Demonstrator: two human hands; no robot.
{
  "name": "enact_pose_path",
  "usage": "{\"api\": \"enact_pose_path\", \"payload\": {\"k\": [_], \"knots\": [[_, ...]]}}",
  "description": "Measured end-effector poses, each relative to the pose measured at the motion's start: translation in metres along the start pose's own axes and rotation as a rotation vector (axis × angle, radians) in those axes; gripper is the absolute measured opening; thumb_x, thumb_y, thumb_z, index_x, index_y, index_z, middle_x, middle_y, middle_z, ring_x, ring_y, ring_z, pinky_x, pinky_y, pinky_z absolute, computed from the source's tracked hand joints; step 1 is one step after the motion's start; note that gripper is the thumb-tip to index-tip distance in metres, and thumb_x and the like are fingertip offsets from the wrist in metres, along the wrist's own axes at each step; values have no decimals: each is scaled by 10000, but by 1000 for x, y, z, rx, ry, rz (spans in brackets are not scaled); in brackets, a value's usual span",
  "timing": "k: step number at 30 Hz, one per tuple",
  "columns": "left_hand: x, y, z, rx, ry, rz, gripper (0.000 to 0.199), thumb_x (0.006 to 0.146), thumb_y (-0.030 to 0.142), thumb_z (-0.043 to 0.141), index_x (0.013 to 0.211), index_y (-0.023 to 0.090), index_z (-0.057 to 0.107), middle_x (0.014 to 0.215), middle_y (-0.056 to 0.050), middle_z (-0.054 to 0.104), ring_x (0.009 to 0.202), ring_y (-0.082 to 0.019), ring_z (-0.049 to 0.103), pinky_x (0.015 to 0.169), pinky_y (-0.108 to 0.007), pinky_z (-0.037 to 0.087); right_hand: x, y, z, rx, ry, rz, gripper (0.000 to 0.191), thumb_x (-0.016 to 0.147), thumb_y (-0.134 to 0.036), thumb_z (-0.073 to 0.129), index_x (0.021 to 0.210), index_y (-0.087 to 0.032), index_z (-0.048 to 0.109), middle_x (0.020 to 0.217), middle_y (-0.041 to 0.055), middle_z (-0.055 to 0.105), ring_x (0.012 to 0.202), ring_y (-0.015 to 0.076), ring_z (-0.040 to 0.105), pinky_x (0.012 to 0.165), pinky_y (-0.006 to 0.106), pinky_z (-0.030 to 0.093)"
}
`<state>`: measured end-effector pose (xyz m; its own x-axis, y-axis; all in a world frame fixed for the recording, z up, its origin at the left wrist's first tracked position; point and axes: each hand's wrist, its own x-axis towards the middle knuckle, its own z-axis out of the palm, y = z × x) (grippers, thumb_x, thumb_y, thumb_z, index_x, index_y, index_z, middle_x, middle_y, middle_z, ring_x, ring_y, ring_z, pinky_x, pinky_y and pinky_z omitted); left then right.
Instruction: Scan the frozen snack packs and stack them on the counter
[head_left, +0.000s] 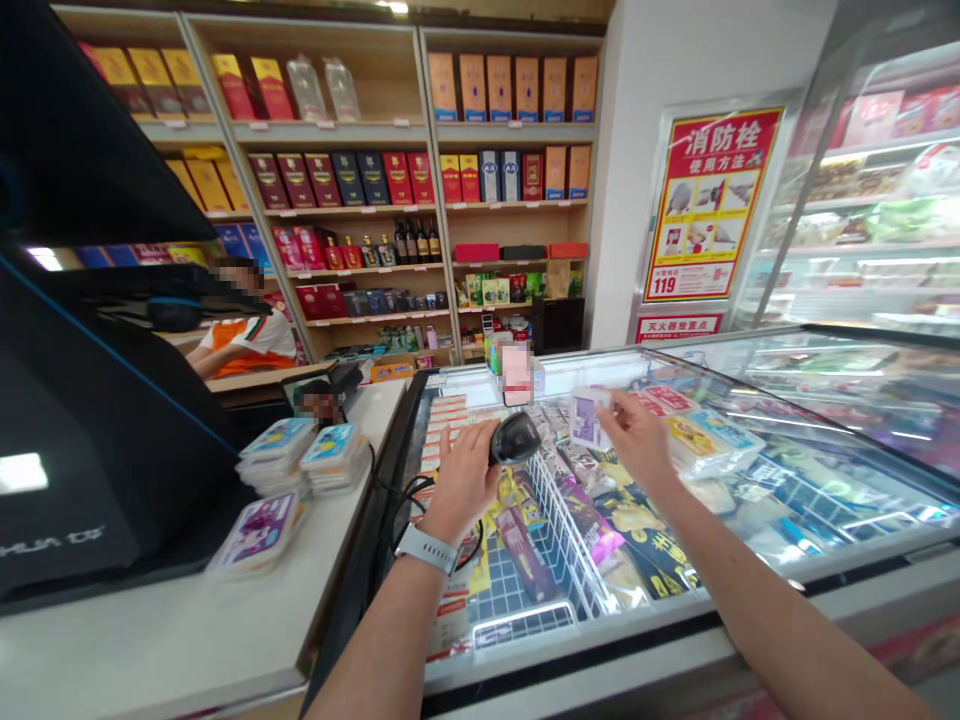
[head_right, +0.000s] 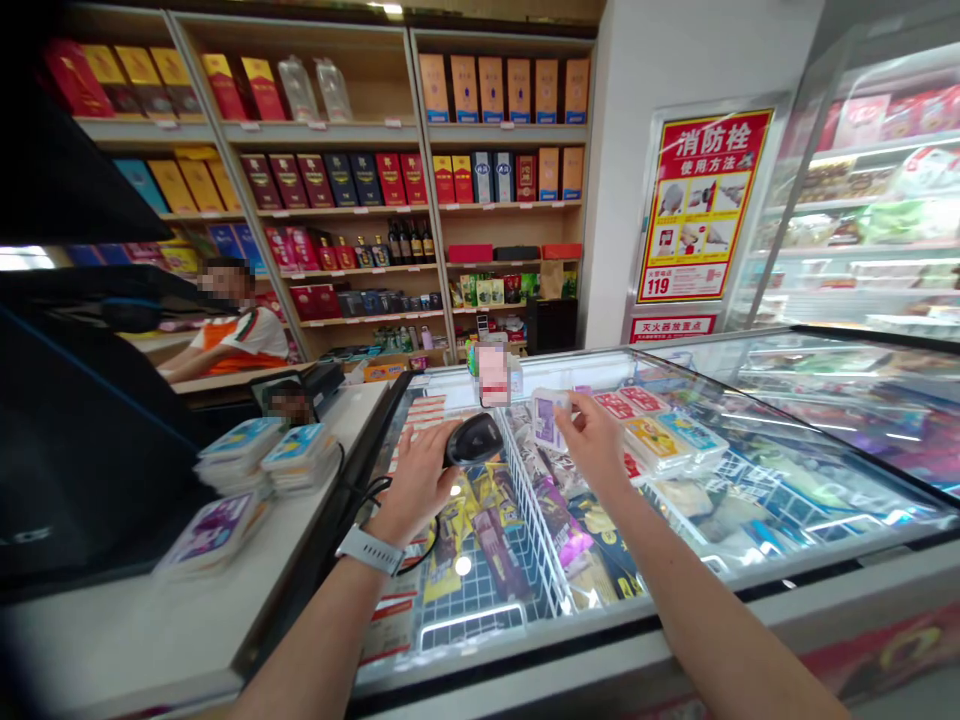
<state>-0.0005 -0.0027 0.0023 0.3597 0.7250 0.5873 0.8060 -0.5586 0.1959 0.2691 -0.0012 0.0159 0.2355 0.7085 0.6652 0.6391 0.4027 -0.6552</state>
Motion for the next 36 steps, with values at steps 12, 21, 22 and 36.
{"api": "enact_pose_path", "payload": {"k": [12, 21, 22, 36], "knots": [[0, 1, -3, -7, -16, -7, 585, 818, 142, 533, 1391, 222, 446, 1412, -95, 569, 1335, -268, 488, 1206, -571, 174, -10, -8, 15, -842, -419, -1, 417, 990, -321, 390, 1325, -178, 593, 1149, 134, 697, 1062, 263, 649, 838, 333, 470], [1, 1, -2, -9, -22, -15, 596, 819, 142, 523, 1404, 231, 444, 1418, -94, 565, 1345, -266, 481, 1209, -572, 172, -7, 9, 21, -764, -488, 83, 552, 951, -235, 434, 1494, -167, 358, 1191, 147, 701, 1042, 266, 685, 831, 333, 482], [1, 1, -2, -9, -23, -14, 593, 821, 144, 522, 1402, 229, 444, 1419, -95, 564, 1348, -267, 479, 1208, -574, 175, -6, 9, 21, -753, -490, 84, 554, 954, -259, 447, 1493, -169, 354, 1195, 147, 700, 1045, 270, 685, 834, 336, 482], [1, -3, 2, 13, -21, -8, 563, 828, 149, 526, 1381, 226, 450, 1418, -92, 567, 1339, -269, 489, 1200, -573, 179, -6, 7, 1, -873, -465, 165, 338, 957, -255, 420, 1187, -146, 641, 1046, 148, 732, 1023, 254, 692, 826, 316, 481]]}}
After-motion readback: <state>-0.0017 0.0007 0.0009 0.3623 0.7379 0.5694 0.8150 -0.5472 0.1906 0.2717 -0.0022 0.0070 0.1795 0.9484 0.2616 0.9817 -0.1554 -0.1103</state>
